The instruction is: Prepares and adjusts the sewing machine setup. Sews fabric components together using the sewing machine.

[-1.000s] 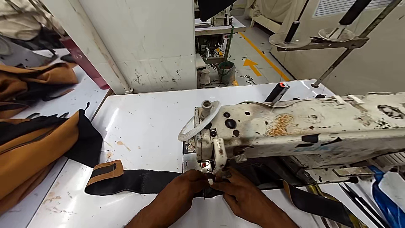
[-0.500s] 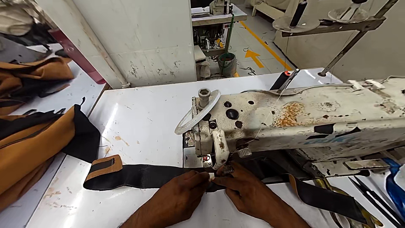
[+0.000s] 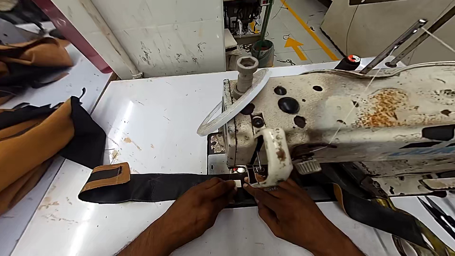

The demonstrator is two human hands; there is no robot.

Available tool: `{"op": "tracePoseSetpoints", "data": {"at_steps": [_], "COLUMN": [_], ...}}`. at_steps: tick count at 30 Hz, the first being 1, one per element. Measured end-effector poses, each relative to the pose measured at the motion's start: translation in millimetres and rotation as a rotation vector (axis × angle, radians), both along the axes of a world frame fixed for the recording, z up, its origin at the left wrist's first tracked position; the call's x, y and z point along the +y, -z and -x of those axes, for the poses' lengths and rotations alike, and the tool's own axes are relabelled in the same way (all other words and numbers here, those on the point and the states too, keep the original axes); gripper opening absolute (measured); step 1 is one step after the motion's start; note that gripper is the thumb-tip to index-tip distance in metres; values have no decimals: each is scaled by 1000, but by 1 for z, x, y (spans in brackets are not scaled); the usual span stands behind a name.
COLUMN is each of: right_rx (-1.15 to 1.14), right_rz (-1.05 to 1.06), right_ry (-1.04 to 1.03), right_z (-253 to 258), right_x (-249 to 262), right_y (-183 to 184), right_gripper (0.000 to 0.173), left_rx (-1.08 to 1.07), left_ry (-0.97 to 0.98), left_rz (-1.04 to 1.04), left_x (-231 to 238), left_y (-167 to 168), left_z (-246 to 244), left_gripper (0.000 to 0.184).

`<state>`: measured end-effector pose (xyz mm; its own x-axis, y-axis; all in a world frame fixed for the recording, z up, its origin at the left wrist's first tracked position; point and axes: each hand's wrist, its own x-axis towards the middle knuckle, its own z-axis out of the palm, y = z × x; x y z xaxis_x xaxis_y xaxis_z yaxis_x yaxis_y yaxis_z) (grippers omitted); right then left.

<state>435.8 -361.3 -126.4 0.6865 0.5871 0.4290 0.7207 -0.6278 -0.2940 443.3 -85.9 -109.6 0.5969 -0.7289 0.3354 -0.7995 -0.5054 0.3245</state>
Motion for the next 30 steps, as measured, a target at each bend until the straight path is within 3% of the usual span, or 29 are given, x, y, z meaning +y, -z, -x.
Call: {"op": "tracePoseSetpoints", "data": {"at_steps": [12, 30], "right_rx": [95, 130], "right_rz": [136, 122], "right_ry": [99, 137], "right_z": [-7, -4], "right_x": [9, 8], "right_y": [1, 2], "right_gripper": [48, 48], "left_rx": [-37, -3], "left_ry": [9, -4], "left_rz": [21, 51], "left_x": [9, 8], "left_y": [-2, 2], "left_z": [-29, -32], "left_gripper": [27, 27]}}
